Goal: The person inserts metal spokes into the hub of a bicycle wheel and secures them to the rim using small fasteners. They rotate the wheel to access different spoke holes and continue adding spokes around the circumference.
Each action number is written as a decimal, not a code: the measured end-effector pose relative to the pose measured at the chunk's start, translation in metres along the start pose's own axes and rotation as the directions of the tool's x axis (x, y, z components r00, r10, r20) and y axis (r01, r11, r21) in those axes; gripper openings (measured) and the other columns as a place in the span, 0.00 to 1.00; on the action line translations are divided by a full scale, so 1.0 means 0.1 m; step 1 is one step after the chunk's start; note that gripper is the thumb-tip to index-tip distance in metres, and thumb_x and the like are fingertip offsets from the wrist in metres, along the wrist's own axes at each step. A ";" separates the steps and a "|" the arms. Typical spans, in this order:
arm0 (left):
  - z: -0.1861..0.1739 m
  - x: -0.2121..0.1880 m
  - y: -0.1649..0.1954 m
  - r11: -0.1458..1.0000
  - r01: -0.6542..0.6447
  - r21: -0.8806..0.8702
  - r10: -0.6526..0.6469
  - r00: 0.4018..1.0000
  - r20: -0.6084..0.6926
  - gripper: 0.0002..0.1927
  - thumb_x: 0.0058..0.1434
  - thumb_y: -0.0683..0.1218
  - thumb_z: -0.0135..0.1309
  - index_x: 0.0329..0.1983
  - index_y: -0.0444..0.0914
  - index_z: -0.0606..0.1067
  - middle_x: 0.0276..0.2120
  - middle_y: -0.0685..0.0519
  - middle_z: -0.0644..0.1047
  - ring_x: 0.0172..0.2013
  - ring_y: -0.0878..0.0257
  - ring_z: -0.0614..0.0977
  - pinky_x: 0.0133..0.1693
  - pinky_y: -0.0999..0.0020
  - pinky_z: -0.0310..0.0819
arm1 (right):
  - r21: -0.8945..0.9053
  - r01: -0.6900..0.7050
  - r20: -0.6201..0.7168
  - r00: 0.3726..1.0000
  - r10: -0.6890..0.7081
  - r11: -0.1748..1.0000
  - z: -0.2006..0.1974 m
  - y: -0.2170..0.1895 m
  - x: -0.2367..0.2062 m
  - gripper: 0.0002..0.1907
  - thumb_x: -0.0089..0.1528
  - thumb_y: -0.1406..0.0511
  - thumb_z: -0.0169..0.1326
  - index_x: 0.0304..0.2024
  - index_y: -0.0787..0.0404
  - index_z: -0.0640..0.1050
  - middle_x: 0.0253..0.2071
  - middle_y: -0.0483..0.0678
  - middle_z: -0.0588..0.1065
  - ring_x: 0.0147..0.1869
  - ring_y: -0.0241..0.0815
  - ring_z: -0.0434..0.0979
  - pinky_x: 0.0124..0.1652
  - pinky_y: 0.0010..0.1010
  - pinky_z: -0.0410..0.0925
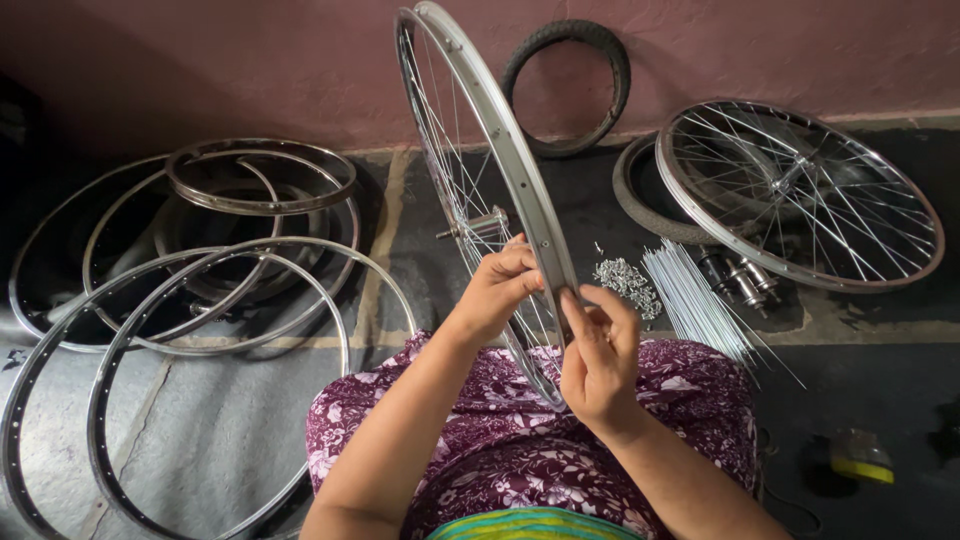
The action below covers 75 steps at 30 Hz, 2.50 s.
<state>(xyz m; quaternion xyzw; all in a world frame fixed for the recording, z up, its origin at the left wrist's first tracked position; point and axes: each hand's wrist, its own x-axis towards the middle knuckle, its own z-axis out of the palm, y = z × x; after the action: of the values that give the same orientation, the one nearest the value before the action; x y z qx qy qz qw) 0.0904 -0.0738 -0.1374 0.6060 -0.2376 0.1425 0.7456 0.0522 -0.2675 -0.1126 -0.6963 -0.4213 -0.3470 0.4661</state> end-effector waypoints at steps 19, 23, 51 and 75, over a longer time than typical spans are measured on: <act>0.11 -0.16 0.05 0.954 0.140 -0.267 -0.128 0.990 0.061 0.10 0.69 0.44 0.61 0.48 0.35 0.79 0.48 0.58 0.70 0.52 0.65 0.75 0.58 0.65 0.70 | 0.497 -0.034 -0.013 0.999 0.047 0.867 0.12 0.06 -0.11 0.35 0.68 0.79 0.35 0.76 0.56 0.48 0.66 0.62 0.63 0.47 0.37 0.76 0.43 0.25 0.76; 0.09 -0.15 0.06 0.954 0.181 -0.240 -0.165 0.983 0.083 0.12 0.74 0.48 0.56 0.49 0.34 0.81 0.46 0.57 0.72 0.50 0.66 0.75 0.55 0.65 0.71 | 0.510 -0.014 -0.038 0.999 0.039 0.860 0.16 0.06 -0.08 0.35 0.68 0.79 0.35 0.76 0.54 0.48 0.65 0.61 0.64 0.45 0.38 0.77 0.41 0.25 0.76; 0.30 -0.34 0.35 0.880 -0.030 0.474 0.151 0.964 -0.219 0.18 0.79 0.53 0.40 0.61 0.38 0.72 0.58 0.51 0.70 0.66 0.57 0.67 0.71 0.56 0.57 | 0.594 -0.343 0.268 0.937 0.223 0.728 0.51 0.16 -0.31 0.31 0.72 0.54 0.39 0.74 0.61 0.62 0.51 0.52 0.69 0.49 0.43 0.70 0.48 0.36 0.68; 0.03 -0.84 1.18 0.309 0.205 0.929 0.507 0.791 -0.343 0.48 0.54 0.35 0.64 0.75 0.33 0.52 0.67 0.34 0.64 0.68 0.39 0.68 0.69 0.51 0.60 | 0.332 0.489 0.584 0.565 -0.583 0.806 1.45 0.87 -1.22 0.23 0.69 0.56 0.54 0.63 0.50 0.65 0.68 0.51 0.63 0.72 0.53 0.62 0.69 0.47 0.61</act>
<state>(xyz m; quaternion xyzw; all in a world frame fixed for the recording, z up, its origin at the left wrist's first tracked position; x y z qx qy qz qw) -0.0399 -0.0442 -0.0825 0.8176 0.0726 0.5056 0.2657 0.0957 -0.1810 -0.2975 -0.5780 -0.7712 -0.1733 0.2027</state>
